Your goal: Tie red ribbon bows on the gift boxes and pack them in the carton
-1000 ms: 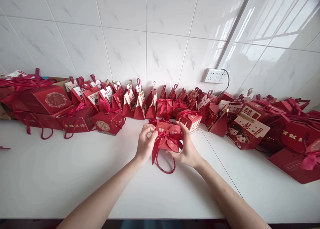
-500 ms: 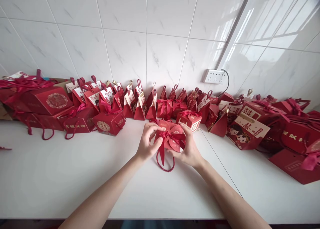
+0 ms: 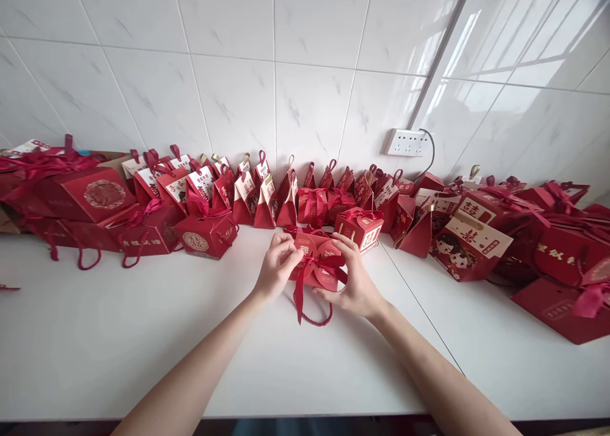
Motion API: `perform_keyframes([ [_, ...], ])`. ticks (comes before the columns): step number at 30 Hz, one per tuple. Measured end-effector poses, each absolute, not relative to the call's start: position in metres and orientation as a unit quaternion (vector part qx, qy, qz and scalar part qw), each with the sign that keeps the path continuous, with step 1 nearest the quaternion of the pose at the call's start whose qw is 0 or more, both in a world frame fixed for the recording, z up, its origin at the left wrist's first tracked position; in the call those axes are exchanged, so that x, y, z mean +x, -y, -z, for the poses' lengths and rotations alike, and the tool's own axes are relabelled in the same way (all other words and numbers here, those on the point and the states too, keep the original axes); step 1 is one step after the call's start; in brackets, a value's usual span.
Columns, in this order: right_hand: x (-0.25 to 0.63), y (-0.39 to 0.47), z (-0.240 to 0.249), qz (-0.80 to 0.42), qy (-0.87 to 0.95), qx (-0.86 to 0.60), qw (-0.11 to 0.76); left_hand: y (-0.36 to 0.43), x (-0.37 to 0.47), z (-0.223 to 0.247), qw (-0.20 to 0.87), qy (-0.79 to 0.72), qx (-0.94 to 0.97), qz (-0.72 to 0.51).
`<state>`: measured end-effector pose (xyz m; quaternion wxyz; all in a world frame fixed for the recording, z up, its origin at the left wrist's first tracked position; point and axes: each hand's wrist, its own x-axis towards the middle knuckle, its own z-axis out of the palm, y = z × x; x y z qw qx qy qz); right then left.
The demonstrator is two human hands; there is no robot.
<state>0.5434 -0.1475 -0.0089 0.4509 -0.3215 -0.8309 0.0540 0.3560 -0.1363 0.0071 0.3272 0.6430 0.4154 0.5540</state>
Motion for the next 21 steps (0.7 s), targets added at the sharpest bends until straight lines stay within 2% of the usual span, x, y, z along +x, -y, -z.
perform_keyframes([
  [8, 0.543, 0.147, 0.009, -0.063, 0.831, -0.331, 0.443, 0.139, 0.363, -0.008, 0.304, -0.433, 0.645, -0.551],
  [13, 0.542, 0.147, 0.009, -0.05, 0.835, -0.321, 0.444, 0.133, 0.36, -0.004, 0.278, -0.422, 0.617, -0.603],
  [16, 0.542, 0.146, 0.008, -0.039, 0.834, -0.326, 0.443, 0.133, 0.354, -0.007, 0.174, -0.42, 0.639, -0.62],
  [21, 0.541, 0.146, 0.008, -0.015, 0.821, -0.341, 0.458, 0.138, 0.352, -0.007, -0.029, -0.366, 0.754, -0.545],
])
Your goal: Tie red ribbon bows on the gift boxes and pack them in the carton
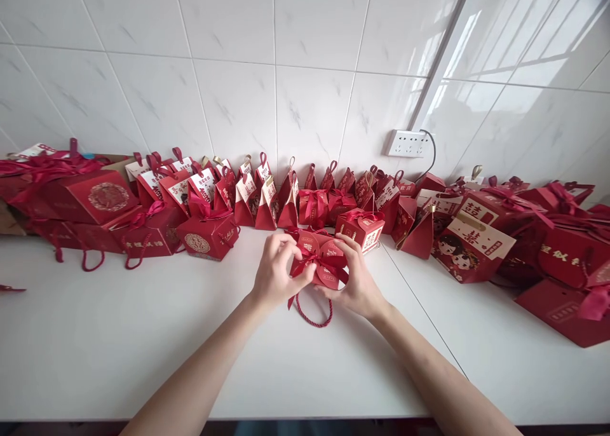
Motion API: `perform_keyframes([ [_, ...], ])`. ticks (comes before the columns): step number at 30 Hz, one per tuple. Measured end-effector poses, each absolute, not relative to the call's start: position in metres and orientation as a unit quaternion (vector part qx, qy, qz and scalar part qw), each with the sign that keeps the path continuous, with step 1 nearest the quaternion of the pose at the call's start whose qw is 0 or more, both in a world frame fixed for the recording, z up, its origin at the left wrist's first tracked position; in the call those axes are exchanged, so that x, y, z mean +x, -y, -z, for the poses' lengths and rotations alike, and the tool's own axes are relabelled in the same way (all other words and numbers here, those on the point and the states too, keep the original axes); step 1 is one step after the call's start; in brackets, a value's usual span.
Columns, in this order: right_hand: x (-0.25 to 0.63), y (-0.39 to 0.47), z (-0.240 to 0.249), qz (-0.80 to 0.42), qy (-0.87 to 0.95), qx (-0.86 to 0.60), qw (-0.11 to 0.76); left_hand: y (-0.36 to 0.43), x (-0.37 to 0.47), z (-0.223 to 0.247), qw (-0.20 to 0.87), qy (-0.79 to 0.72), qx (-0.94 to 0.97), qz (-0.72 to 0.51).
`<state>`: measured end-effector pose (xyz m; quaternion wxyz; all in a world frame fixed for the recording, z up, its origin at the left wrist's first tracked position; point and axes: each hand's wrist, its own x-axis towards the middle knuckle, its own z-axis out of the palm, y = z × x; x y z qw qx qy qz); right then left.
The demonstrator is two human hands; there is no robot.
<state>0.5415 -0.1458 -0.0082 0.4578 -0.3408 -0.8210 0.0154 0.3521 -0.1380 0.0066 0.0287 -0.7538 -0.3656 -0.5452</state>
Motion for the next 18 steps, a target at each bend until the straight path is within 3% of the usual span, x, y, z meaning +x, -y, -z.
perform_keyframes([
  [4, 0.542, 0.145, 0.008, -0.02, 0.813, -0.356, 0.46, 0.138, 0.357, -0.001, 0.084, 0.358, -0.771, 0.52],
  [8, 0.544, 0.143, 0.01, -0.003, 0.807, -0.359, 0.468, 0.137, 0.357, -0.003, 0.062, 0.36, -0.768, 0.526],
  [12, 0.545, 0.14, 0.012, 0.008, 0.805, -0.365, 0.468, 0.142, 0.357, -0.008, -0.084, 0.374, -0.779, 0.496],
  [18, 0.547, 0.138, 0.012, 0.017, 0.789, -0.384, 0.479, 0.146, 0.358, -0.02, -0.41, 0.458, -0.647, 0.451],
])
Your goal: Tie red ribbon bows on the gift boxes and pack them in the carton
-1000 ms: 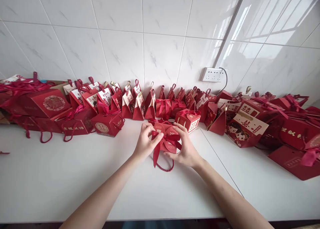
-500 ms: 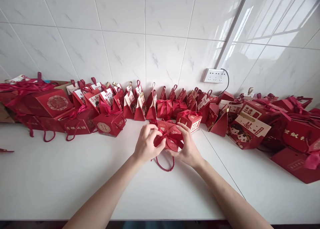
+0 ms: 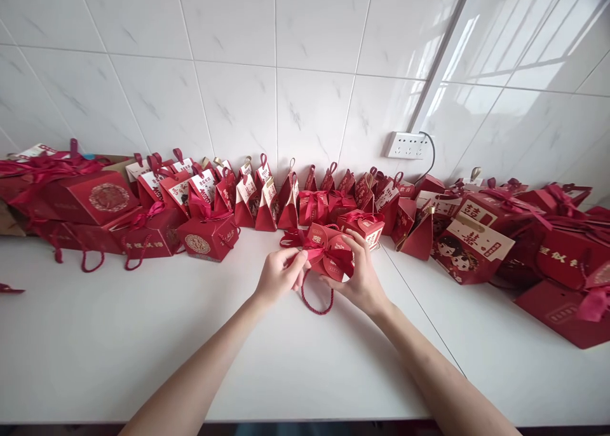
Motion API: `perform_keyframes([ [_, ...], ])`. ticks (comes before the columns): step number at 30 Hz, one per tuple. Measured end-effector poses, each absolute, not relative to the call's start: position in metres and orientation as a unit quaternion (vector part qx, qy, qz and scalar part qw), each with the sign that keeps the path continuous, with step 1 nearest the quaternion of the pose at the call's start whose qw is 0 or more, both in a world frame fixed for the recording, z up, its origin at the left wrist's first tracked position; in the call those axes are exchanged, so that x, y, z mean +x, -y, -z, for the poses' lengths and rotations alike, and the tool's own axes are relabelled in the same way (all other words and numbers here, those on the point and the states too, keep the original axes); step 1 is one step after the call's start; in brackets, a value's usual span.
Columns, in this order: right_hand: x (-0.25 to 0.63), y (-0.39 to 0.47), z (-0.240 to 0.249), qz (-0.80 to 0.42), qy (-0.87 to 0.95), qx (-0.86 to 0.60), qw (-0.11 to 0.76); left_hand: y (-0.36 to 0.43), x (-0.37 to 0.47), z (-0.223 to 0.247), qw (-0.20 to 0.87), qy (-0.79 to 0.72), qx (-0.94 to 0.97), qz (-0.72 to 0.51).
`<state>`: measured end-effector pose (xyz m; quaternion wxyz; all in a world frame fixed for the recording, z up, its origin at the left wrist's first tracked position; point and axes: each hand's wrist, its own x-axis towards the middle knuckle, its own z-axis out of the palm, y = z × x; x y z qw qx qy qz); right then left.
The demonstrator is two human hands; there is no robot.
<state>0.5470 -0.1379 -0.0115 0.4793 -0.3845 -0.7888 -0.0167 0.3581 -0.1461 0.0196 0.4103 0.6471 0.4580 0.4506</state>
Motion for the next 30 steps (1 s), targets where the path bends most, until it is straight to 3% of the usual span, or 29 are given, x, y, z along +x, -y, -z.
perform_keyframes([
  [4, 0.55, 0.136, 0.011, 0.027, 0.77, -0.397, 0.499, 0.141, 0.36, -0.023, 0.564, -0.444, 0.585, -0.377],
  [7, 0.552, 0.135, 0.011, 0.042, 0.764, -0.405, 0.501, 0.136, 0.36, -0.021, 0.6, -0.468, 0.559, -0.329],
  [21, 0.552, 0.136, 0.01, 0.055, 0.748, -0.408, 0.52, 0.119, 0.343, 0.002, 0.552, -0.575, 0.533, -0.285],
  [25, 0.552, 0.137, 0.01, 0.053, 0.748, -0.403, 0.524, 0.115, 0.339, 0.003, 0.519, -0.593, 0.522, -0.327],
  [30, 0.551, 0.139, 0.011, 0.017, 0.765, -0.384, 0.516, 0.113, 0.338, -0.005, 0.445, -0.584, 0.493, -0.467],
])
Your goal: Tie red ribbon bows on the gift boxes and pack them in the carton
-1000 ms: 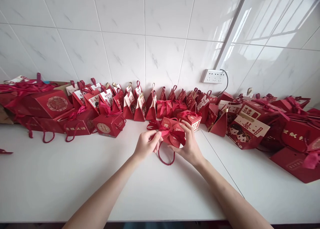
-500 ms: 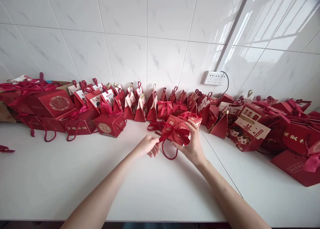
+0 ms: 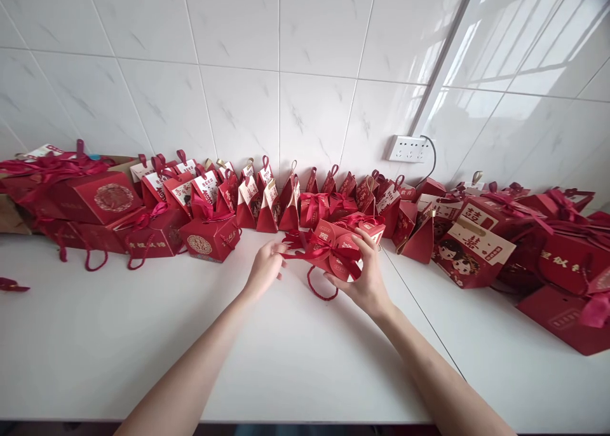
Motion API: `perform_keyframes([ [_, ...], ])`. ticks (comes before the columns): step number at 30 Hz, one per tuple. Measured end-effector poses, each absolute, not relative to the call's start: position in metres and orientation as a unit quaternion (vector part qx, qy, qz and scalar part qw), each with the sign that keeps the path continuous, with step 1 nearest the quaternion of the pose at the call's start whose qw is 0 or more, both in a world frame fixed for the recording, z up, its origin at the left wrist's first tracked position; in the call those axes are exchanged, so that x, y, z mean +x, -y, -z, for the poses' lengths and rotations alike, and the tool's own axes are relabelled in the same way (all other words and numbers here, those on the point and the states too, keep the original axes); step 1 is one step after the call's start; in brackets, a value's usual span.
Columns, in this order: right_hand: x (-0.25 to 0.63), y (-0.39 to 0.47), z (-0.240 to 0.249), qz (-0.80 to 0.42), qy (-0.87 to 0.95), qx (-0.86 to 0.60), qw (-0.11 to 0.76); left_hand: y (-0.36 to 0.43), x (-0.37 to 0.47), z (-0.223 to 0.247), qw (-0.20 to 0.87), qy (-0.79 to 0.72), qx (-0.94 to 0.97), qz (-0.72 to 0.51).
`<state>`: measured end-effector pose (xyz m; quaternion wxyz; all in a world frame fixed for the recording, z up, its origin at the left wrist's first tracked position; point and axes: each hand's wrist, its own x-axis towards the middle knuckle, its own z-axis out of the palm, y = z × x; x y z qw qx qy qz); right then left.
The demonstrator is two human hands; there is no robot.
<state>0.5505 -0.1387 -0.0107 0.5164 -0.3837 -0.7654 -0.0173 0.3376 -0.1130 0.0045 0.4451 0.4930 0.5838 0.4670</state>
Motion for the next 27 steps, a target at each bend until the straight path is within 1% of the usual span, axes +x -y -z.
perform_keyframes([
  [2, 0.549, 0.141, 0.01, -0.012, 0.776, -0.372, 0.509, 0.113, 0.338, -0.007, 0.416, -0.571, 0.485, -0.515],
  [4, 0.547, 0.144, 0.009, -0.031, 0.786, -0.356, 0.504, 0.112, 0.337, -0.009, 0.409, -0.551, 0.467, -0.558],
  [7, 0.545, 0.148, 0.006, -0.04, 0.795, -0.321, 0.513, 0.111, 0.336, -0.01, 0.451, -0.51, 0.401, -0.613],
  [10, 0.543, 0.151, 0.004, -0.064, 0.798, -0.297, 0.521, 0.112, 0.335, -0.013, 0.479, -0.488, 0.346, -0.642],
  [13, 0.543, 0.151, 0.005, -0.069, 0.798, -0.308, 0.513, 0.117, 0.336, -0.017, 0.432, -0.462, 0.396, -0.665],
  [16, 0.543, 0.15, 0.006, -0.056, 0.792, -0.327, 0.513, 0.128, 0.342, -0.02, 0.342, -0.426, 0.536, -0.643],
  [18, 0.544, 0.149, 0.006, -0.053, 0.787, -0.333, 0.517, 0.135, 0.349, -0.02, 0.309, -0.408, 0.61, -0.605],
  [20, 0.544, 0.149, 0.006, -0.053, 0.785, -0.337, 0.517, 0.14, 0.355, -0.019, 0.298, -0.399, 0.644, -0.58],
  [23, 0.544, 0.148, 0.007, -0.051, 0.785, -0.34, 0.516, 0.144, 0.362, -0.017, 0.287, -0.404, 0.648, -0.578],
  [27, 0.543, 0.148, 0.007, -0.055, 0.789, -0.333, 0.513, 0.143, 0.363, -0.017, 0.309, -0.423, 0.622, -0.582],
])
